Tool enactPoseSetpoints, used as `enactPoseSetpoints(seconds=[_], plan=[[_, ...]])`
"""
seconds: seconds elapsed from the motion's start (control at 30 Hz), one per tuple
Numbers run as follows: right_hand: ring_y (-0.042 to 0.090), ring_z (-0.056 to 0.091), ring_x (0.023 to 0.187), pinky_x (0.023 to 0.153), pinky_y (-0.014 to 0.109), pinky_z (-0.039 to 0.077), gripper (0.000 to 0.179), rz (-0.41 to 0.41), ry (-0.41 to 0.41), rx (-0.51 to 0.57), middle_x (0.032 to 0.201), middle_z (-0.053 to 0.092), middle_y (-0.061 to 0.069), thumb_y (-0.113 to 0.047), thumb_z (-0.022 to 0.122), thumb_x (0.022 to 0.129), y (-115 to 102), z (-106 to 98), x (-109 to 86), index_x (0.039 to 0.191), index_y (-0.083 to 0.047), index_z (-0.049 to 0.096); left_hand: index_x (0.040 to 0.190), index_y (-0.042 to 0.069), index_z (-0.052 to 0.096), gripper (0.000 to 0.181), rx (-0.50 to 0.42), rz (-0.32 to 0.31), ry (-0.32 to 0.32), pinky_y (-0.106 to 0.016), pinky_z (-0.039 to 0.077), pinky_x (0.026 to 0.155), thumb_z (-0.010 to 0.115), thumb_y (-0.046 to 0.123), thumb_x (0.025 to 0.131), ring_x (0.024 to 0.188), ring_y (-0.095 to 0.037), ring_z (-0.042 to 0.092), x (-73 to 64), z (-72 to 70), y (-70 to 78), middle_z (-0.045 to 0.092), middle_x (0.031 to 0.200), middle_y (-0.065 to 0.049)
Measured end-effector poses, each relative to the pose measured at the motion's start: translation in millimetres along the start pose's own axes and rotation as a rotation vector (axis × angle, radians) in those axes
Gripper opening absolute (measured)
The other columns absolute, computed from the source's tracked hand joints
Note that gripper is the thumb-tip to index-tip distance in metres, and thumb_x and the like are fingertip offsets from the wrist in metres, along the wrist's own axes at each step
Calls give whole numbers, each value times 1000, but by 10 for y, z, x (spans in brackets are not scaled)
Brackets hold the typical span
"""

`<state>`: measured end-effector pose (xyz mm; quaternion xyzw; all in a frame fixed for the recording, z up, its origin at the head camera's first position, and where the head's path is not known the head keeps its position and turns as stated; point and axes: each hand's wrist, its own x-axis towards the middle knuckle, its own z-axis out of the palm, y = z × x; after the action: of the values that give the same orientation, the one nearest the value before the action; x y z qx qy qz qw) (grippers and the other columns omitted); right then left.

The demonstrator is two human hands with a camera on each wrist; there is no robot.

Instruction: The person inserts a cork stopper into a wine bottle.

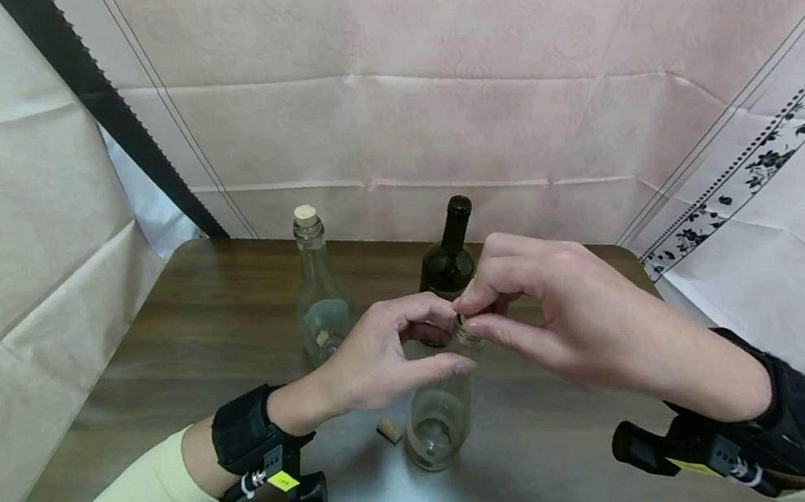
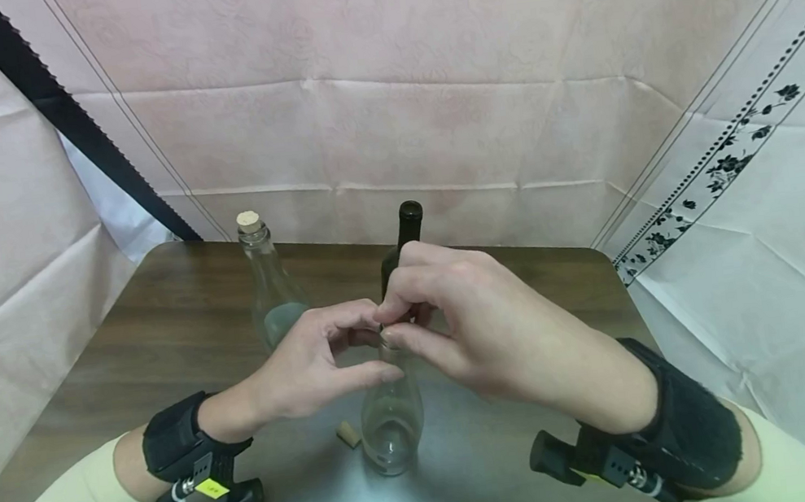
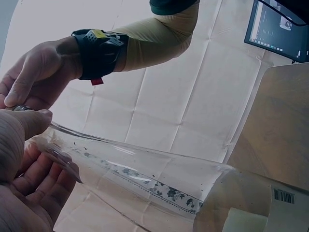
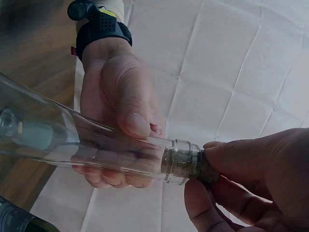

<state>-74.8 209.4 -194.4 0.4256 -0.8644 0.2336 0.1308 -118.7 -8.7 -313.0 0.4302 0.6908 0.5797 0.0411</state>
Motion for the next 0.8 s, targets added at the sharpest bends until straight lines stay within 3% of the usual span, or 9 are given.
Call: enactPoseSetpoints(seconds=[0.13,0.3,0.4,0.53,0.63,0.8], plan=[[-3,58,82,70,11,48,23,-9,39,13,93,65,-16,-7,85,86,-5,17,-30,100,-23,77,114,9,71,28,5,17,14,-32,62,92,82,7,89,104,-11,73,7,11,13,73,112,-6],[4,66,87,79,11,54,37,-39,170,35,110,71,-4,-2,85,84,-28,135,-155,117,-14,75,118,7,72,31,0,30,45,-31,62,90,82,6,89,102,-12,73,18,46,2,74,113,-8],[5,68,88,82,12,56,36,-4,276,41,116,71,3,-15,82,91,-48,185,-274,126,-9,72,120,10,72,33,1,17,58,-30,62,90,83,9,89,103,-10,73,62,83,3,75,114,-5],[1,62,82,73,11,52,36,-6,446,36,102,71,5,-31,70,101,-50,243,-454,120,-1,73,119,15,74,32,9,-22,67,-29,62,90,84,14,89,102,-6,72,160,142,13,75,111,2],[0,54,75,62,14,44,33,-68,551,40,85,65,3,-27,70,102,-53,312,-587,109,5,74,118,17,74,31,29,-39,77,-27,61,89,85,17,89,100,-5,71,254,185,31,75,108,5],[-1,47,62,53,10,35,19,-193,574,137,69,58,-1,-12,72,99,-57,442,-752,91,5,74,119,14,73,31,33,-34,70,-26,60,94,83,19,91,101,-5,69,469,253,58,74,109,3]])
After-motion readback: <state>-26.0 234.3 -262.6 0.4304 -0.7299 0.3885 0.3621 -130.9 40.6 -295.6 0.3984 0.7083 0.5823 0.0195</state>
